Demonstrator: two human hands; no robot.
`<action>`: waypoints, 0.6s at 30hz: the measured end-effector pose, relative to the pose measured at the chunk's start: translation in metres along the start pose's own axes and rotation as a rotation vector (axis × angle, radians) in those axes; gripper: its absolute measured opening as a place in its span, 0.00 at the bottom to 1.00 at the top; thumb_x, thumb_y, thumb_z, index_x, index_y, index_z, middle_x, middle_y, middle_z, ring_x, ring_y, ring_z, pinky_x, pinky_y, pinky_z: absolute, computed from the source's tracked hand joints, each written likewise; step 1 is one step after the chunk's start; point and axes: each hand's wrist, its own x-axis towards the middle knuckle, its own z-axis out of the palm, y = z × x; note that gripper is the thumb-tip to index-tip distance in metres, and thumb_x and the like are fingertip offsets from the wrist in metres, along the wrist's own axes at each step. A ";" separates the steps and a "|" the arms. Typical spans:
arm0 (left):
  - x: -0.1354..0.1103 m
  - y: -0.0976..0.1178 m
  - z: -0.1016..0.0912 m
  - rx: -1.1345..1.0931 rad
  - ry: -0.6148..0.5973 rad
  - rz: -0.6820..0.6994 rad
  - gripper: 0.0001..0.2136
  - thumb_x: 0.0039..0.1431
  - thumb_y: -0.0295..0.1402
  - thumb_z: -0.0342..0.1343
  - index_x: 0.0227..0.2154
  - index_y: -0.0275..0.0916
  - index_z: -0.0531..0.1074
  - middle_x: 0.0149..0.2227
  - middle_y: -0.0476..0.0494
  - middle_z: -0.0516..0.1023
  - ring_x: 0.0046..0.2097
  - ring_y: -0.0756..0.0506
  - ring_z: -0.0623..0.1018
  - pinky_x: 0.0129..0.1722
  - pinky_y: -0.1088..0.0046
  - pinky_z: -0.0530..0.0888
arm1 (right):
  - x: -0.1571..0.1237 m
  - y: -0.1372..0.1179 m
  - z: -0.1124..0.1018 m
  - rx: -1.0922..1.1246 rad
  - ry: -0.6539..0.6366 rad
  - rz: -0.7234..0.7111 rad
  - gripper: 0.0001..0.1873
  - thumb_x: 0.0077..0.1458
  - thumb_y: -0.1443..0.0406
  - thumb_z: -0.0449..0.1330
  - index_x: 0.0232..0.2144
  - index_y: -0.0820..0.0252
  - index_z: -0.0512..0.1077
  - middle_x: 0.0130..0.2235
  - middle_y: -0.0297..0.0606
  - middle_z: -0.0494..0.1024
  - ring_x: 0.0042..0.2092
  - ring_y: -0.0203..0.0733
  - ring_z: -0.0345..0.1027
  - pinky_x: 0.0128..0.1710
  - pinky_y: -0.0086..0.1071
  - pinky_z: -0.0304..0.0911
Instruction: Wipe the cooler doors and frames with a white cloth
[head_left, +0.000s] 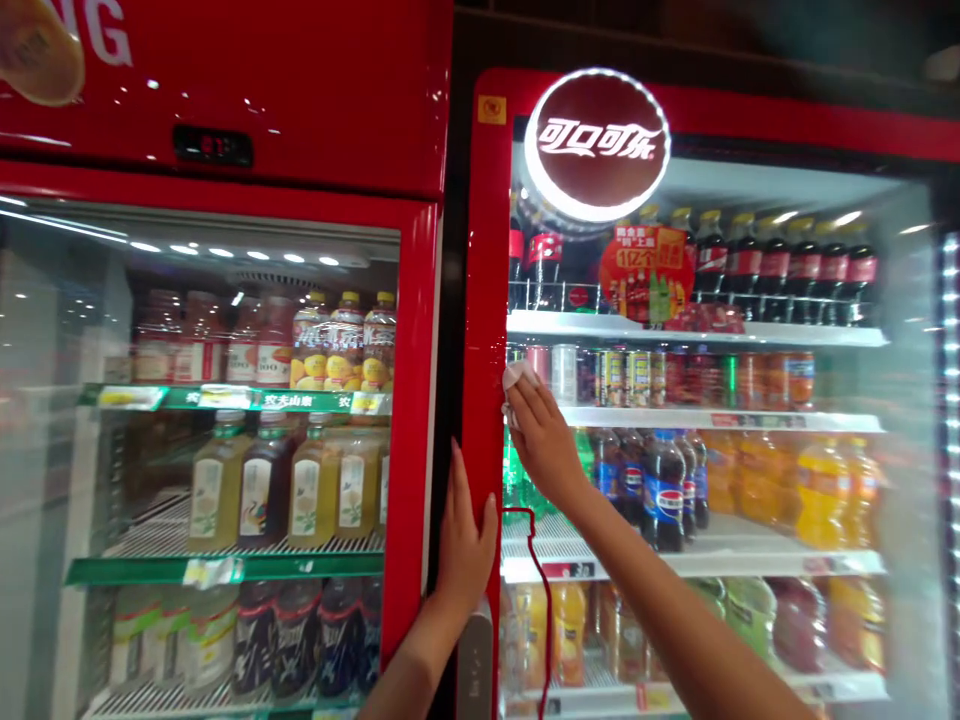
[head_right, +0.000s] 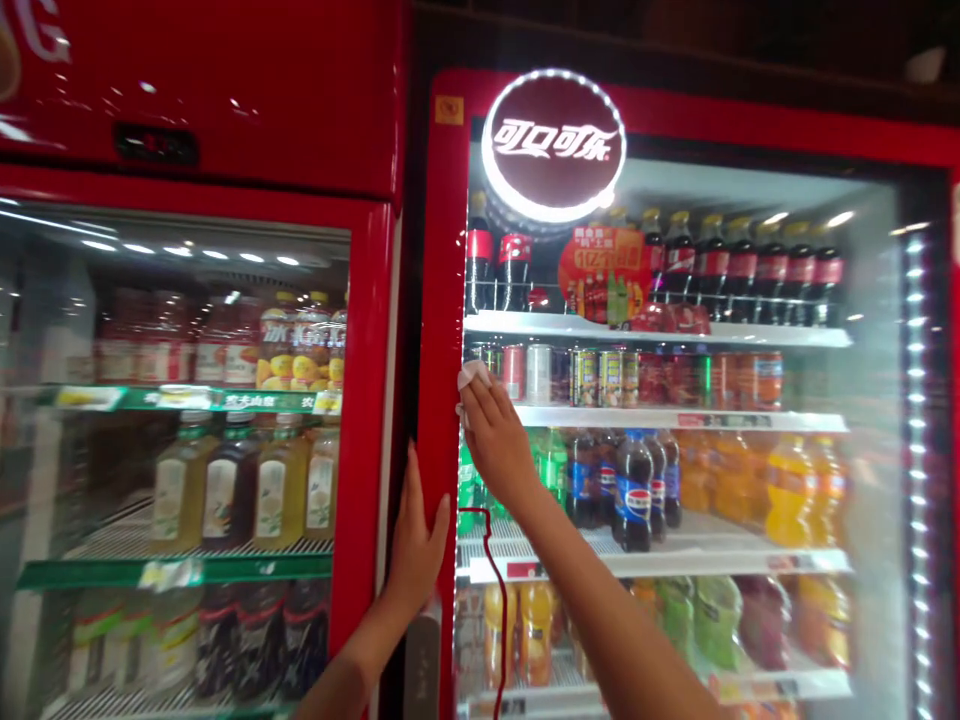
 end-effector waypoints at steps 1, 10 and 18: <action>-0.016 -0.001 -0.003 -0.029 -0.025 -0.025 0.43 0.79 0.29 0.48 0.82 0.52 0.25 0.84 0.40 0.44 0.81 0.39 0.56 0.76 0.54 0.71 | -0.011 -0.003 -0.003 0.013 -0.006 0.005 0.47 0.75 0.74 0.50 0.83 0.41 0.32 0.77 0.43 0.67 0.80 0.53 0.53 0.78 0.60 0.61; -0.162 0.000 -0.008 -0.119 -0.136 -0.317 0.45 0.73 0.30 0.58 0.82 0.59 0.38 0.81 0.43 0.58 0.78 0.36 0.65 0.72 0.49 0.77 | -0.091 -0.060 -0.027 0.204 -0.081 0.197 0.46 0.73 0.74 0.55 0.82 0.36 0.45 0.76 0.39 0.69 0.79 0.51 0.59 0.75 0.55 0.68; -0.219 0.013 0.010 -0.038 0.016 -0.603 0.36 0.70 0.30 0.61 0.78 0.50 0.58 0.64 0.38 0.84 0.58 0.37 0.88 0.54 0.58 0.89 | -0.132 -0.119 -0.032 0.300 -0.230 0.356 0.43 0.73 0.72 0.51 0.82 0.38 0.47 0.76 0.40 0.68 0.78 0.50 0.59 0.77 0.56 0.62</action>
